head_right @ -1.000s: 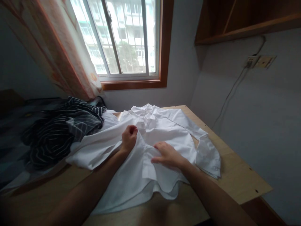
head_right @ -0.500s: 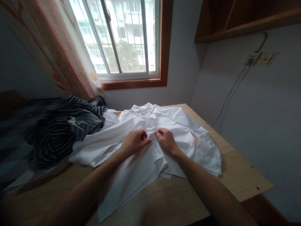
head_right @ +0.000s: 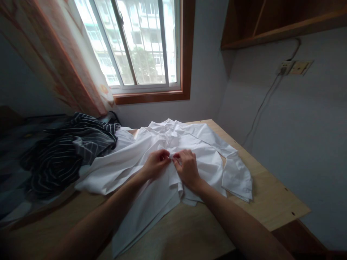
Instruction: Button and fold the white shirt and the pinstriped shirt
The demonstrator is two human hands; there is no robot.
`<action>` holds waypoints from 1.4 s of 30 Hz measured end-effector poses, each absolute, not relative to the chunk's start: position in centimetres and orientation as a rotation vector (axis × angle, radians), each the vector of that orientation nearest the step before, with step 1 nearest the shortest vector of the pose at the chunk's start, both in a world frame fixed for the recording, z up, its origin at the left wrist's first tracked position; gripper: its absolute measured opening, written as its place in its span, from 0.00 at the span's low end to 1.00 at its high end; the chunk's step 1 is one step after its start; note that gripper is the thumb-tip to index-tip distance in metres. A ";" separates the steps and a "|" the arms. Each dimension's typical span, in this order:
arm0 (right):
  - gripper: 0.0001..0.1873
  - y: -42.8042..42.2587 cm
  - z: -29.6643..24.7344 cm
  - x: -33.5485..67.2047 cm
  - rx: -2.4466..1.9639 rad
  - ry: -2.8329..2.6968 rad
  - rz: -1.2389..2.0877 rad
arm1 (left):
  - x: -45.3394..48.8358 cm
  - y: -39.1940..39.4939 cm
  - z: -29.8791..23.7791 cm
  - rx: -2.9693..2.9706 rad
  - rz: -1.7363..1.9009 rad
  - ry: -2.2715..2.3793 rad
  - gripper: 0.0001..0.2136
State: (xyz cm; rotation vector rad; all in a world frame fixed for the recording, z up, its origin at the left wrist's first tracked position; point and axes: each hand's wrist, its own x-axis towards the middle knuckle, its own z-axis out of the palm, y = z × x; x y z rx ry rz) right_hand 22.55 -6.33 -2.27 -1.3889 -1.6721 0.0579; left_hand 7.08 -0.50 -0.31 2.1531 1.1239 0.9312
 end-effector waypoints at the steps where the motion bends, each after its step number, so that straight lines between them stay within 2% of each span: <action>1: 0.03 -6.4 -2.4 22.3 -1.390 -1.659 0.082 | 7.1 -0.4 -0.4 2.145 0.943 1.107 0.04; 11: 0.05 -5.9 -3.1 22.2 -1.331 -1.455 0.453 | 7.3 -1.0 -0.4 2.047 0.942 1.049 0.02; 13: 0.05 -5.9 -3.3 22.2 -1.330 -1.436 0.487 | 7.4 -0.8 -0.5 1.965 0.919 1.025 0.04; 19: 0.07 -6.2 -3.5 22.0 -1.356 -1.436 0.420 | 7.3 -0.3 -1.1 1.754 0.905 0.969 0.12; 23: 0.07 -6.5 -3.3 21.9 -1.376 -1.488 0.350 | 7.3 -0.5 -0.9 1.680 0.853 0.928 0.11; 29: 0.07 -6.4 -3.6 22.1 -1.426 -1.433 0.319 | 8.2 -2.0 -0.6 1.942 1.071 1.070 0.05; 37: 0.15 -5.6 -4.9 22.3 -1.165 -1.075 0.924 | 8.5 -2.5 -2.2 2.003 1.146 0.900 0.05; 42: 0.17 -5.5 -4.9 22.1 -1.055 -1.022 1.152 | 8.4 -2.3 -3.0 2.051 1.196 0.982 0.02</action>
